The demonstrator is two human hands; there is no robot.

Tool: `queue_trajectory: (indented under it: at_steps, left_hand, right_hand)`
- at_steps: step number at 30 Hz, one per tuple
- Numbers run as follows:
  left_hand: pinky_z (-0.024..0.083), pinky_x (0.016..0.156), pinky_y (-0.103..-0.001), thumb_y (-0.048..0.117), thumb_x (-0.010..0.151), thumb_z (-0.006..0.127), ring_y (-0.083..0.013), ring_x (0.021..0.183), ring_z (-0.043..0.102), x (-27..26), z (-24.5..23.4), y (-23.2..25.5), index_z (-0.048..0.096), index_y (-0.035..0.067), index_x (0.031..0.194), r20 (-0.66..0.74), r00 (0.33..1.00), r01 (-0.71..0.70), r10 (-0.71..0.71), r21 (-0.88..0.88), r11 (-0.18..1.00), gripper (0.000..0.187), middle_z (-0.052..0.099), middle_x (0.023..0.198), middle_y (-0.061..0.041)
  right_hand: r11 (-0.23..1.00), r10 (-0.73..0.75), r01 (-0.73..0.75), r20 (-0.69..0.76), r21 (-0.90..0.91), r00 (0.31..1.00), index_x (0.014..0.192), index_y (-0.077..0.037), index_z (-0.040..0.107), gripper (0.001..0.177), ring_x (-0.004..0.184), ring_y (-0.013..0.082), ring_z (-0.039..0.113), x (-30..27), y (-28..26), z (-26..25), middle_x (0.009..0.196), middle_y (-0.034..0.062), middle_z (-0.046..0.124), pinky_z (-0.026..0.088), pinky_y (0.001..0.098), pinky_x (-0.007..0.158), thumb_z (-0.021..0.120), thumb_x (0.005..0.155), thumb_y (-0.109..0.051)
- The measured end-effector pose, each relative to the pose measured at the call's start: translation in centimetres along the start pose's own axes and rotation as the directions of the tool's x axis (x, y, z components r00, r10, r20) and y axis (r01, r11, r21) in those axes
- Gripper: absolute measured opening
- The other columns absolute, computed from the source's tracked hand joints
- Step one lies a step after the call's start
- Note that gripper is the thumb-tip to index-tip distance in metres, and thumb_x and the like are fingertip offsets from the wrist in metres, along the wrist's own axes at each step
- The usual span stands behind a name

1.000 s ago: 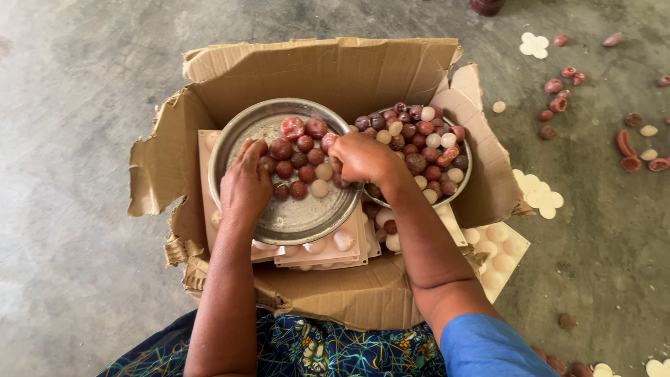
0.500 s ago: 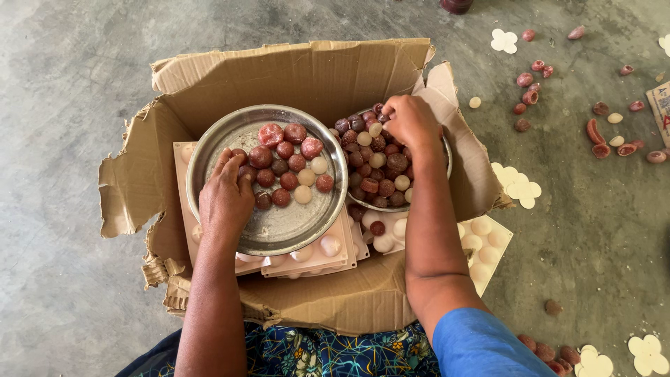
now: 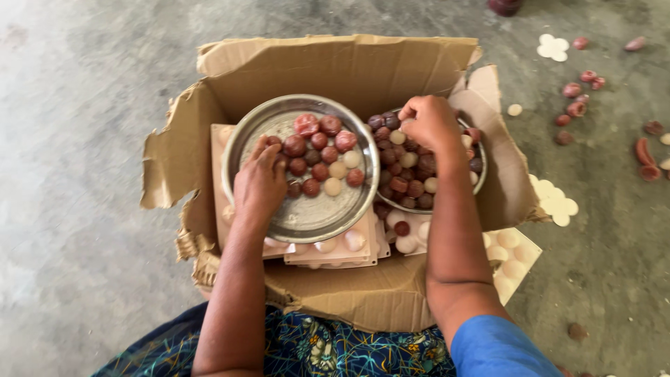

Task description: The person sits on the floor and sorts small round fruits from a metal bowl into a second metal bowl. The person handles the fruits by hand, picking them up and placing them into the other container.

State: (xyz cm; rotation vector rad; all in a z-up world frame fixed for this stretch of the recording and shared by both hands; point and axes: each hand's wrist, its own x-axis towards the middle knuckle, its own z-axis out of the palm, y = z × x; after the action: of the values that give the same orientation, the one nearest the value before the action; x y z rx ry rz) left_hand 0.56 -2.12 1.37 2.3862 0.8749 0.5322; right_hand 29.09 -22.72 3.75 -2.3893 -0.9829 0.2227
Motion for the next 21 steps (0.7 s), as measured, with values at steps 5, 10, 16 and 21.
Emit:
queue_trajectory:
  at_steps: [5,10,16,21]
  left_hand:
    - [0.048,0.105,-0.044,0.017,0.092,0.063,-0.0369,0.124,0.061,0.0,0.4,-0.4,0.071,0.01,0.126,-0.029,0.999,-0.017,0.017,-0.003,1.0,0.035,0.056,0.149,-0.013]
    - [0.049,0.103,-0.044,0.016,0.092,0.064,-0.0362,0.122,0.063,-0.2,0.3,-0.1,0.071,0.011,0.126,-0.038,0.999,-0.006,0.004,-0.039,0.999,0.035,0.057,0.148,-0.012]
    - [0.049,0.102,-0.044,0.016,0.091,0.064,-0.0351,0.123,0.062,0.1,0.2,-0.1,0.071,0.012,0.125,-0.01,1.0,0.013,-0.014,-0.036,0.999,0.035,0.055,0.15,-0.011]
    - [0.048,0.103,-0.044,0.013,0.089,0.068,-0.0372,0.128,0.06,0.2,0.7,-0.2,0.074,0.009,0.121,-0.25,0.943,-0.185,0.221,0.158,0.97,0.032,0.061,0.141,-0.014]
  right_hand:
    - [0.763,-0.523,0.348,0.204,0.544,0.827,0.094,-0.008,0.078,0.021,0.098,0.0166,0.069,-3.2,-6.8,-2.2,0.104,0.0055,0.074,0.057,0.0289,0.082,0.078,0.073,-0.004]
    - [0.613,-0.776,0.534,0.315,0.582,0.547,0.093,-0.008,0.078,0.023,0.101,0.019,0.071,-4.2,-12.0,1.1,0.106,0.0058,0.074,0.057,0.0326,0.087,0.077,0.072,-0.001]
    - [0.712,-0.647,0.667,0.574,0.219,0.502,0.087,-0.01,0.08,0.036,0.097,0.0259,0.07,-5.4,-14.4,5.5,0.096,0.0071,0.077,0.055,0.0382,0.084,0.068,0.057,0.005]
    - [0.766,-0.578,0.628,0.576,0.137,0.579,0.082,-0.014,0.082,0.033,0.092,0.0259,0.074,-5.3,-13.9,6.3,0.095,0.0069,0.078,0.057,0.0377,0.083,0.064,0.062,0.006]
